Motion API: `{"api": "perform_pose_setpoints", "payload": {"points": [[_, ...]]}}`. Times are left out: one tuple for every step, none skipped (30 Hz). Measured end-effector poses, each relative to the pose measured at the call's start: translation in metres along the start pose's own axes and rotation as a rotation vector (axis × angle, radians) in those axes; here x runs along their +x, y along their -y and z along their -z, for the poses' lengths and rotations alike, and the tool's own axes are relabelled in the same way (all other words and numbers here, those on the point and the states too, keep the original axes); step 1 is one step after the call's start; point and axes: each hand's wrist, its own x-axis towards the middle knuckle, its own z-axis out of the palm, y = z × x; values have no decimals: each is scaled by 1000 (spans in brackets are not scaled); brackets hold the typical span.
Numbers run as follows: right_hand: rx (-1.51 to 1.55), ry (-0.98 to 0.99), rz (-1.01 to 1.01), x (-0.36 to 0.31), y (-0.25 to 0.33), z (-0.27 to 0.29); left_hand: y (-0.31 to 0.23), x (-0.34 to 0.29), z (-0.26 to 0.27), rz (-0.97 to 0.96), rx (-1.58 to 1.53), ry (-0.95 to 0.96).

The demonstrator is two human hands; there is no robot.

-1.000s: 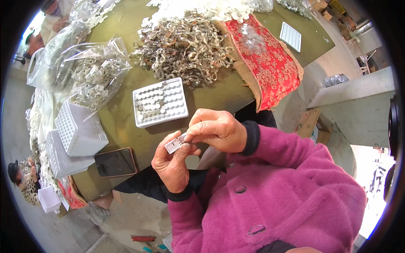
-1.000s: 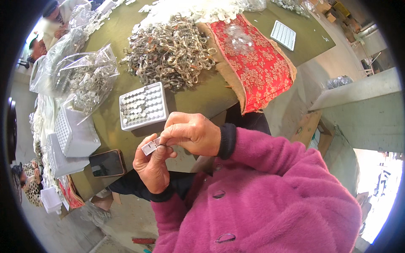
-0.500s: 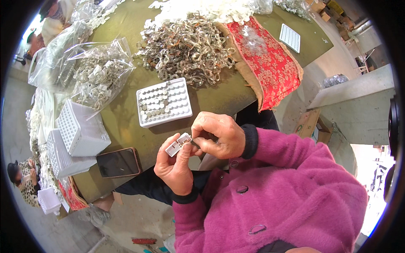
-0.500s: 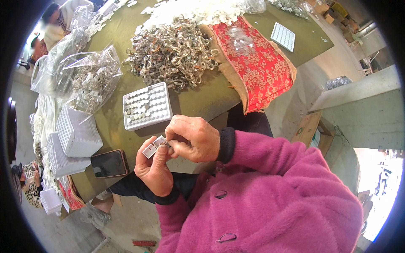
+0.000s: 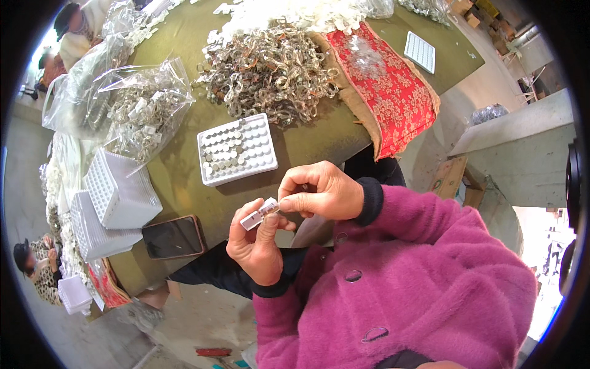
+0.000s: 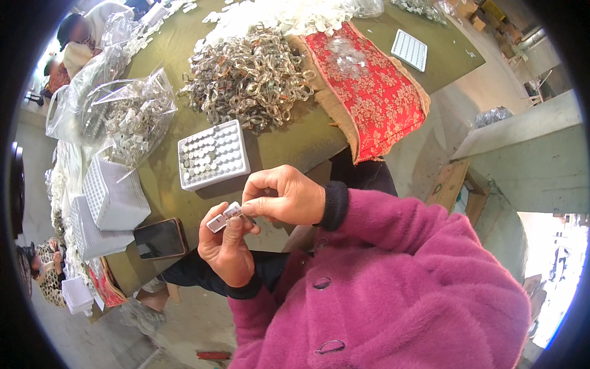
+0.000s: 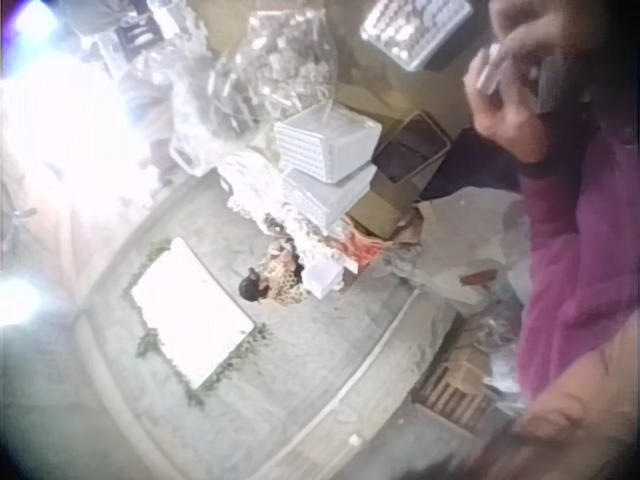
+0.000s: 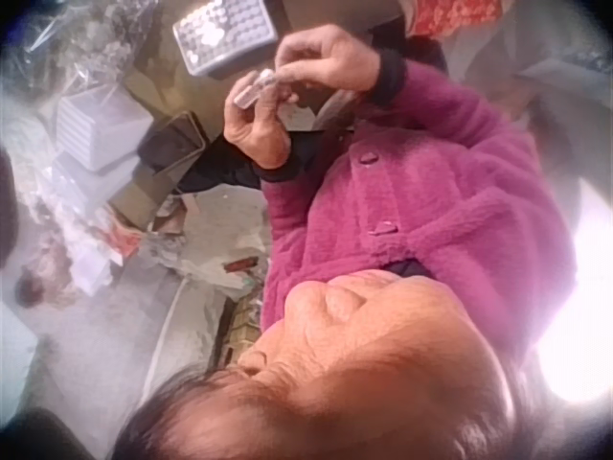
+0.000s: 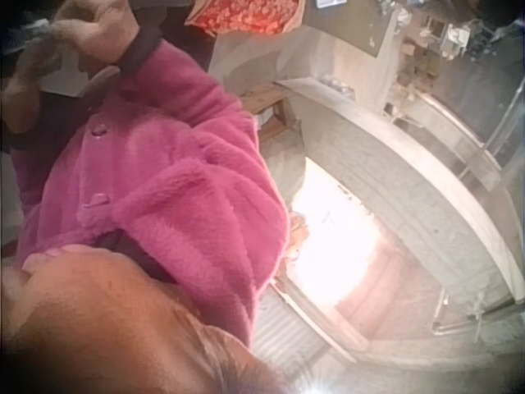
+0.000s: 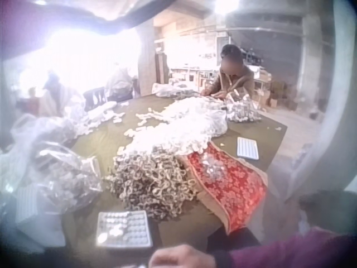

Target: The person repeatedly picks small metallic components from a tray, inserts them into a white plastic housing, and tests the assembly by activating a small light. The person places the tested unit back on the table and continues with the next component.

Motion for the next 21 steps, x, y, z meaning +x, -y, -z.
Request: {"api": "perform_pose_setpoints", "payload": {"points": [[158,45,-133,-1,2,1,1,0,0,54,-103,10],[198,40,-167,-1,3,1,2,1,0,109,-211,19],[238,35,-190,-1,4,0,4,2,-1,132,-239,7],[280,35,-205,-1,5,0,6,2,-2,163,-291,7],[270,18,-227,0,5,-1,7,3,-2,192,-342,7],[255,-1,-224,-1,5,-2,8,3,-3,218,-394,9],[251,-28,-204,-1,6,-3,10,4,-5,232,-423,18],[230,-59,-193,-1,6,-4,9,3,-6,256,-451,65],[241,-57,-213,-2,7,-4,10,4,-7,260,-460,70],[206,-56,-198,-2,7,-3,9,5,-8,261,-486,74],[172,-56,-184,-1,8,-2,8,6,-7,245,-473,65],[137,-57,-170,0,10,0,7,8,-6,229,-460,55],[-46,-87,-37,2,11,1,5,10,-4,214,-448,45],[-289,-157,220,7,13,6,2,13,0,216,-456,11],[-402,-194,319,14,15,10,-1,15,4,227,-451,-8],[-510,-236,413,22,16,14,-4,17,8,246,-458,-56],[-618,-248,508,31,17,16,-6,19,11,247,-450,-50],[-741,-257,610,41,18,18,-8,21,14,247,-451,-54],[-827,-248,668,52,18,18,-8,23,15,251,-456,-62],[-920,-238,718,62,18,17,-8,24,16,259,-459,-67],[-990,-188,662,69,18,16,-7,25,16,265,-464,-77]]}}
